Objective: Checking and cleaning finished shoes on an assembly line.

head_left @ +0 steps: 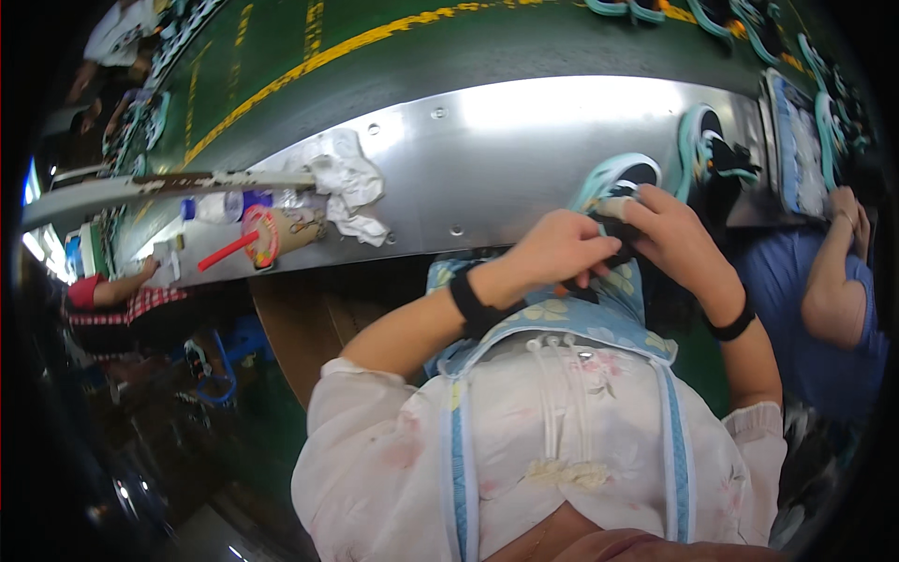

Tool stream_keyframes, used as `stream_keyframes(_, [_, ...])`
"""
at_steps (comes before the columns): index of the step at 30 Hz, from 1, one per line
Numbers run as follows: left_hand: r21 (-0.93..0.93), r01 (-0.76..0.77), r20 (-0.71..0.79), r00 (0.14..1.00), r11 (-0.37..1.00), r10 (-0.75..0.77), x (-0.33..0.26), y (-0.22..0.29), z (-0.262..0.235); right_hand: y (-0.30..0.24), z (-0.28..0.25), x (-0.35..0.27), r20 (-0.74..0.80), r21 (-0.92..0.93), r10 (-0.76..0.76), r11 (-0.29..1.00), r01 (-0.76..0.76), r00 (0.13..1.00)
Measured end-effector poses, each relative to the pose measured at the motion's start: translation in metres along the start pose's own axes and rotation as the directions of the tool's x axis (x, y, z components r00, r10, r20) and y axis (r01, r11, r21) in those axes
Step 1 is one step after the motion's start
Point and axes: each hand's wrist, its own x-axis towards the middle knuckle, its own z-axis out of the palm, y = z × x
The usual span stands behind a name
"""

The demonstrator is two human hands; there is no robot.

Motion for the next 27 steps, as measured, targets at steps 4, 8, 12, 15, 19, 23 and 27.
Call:
stream_keyframes(4, [-0.098, -0.148, -0.085, 0.987, 0.984, 0.140, 0.010, -0.023, 0.016, -0.001, -0.016, -0.009, 0.069, 0.455, 0.142, 0.876, -0.158, 0.987])
stream_keyframes(8, [-0.001, -0.225, -0.080, 0.971, 0.974, 0.225, 0.013, -0.026, 0.018, -0.008, 0.008, -0.017, -0.099, 0.294, 0.250, 0.932, -0.212, 0.963])
stream_keyframes(12, [0.019, -0.205, -0.055, 0.977, 0.979, 0.206, 0.010, -0.018, 0.018, -0.003, 0.008, -0.019, -0.166, 0.196, 0.254, 0.956, -0.220, 0.953])
stream_keyframes(15, [-0.016, -0.127, -0.029, 0.992, 0.992, 0.127, 0.010, -0.017, 0.010, -0.012, -0.005, -0.013, -0.012, 0.399, 0.323, 0.869, -0.292, 0.946])
stream_keyframes(19, [-0.033, -0.088, -0.001, 0.996, 0.996, 0.088, 0.013, -0.016, 0.012, -0.008, 0.024, -0.022, -0.297, 0.059, 0.210, 0.978, -0.202, 0.932])
stream_keyframes(23, [-0.039, -0.064, 0.006, 0.998, 0.997, 0.064, 0.014, -0.018, 0.009, -0.004, -0.004, -0.012, 0.013, 0.265, 0.385, 0.888, -0.375, 0.923])
stream_keyframes(27, [-0.083, -0.033, 0.025, 0.999, 0.996, 0.035, 0.016, -0.020, 0.009, 0.001, 0.019, -0.019, -0.238, 0.220, 0.221, 0.961, -0.170, 0.946])
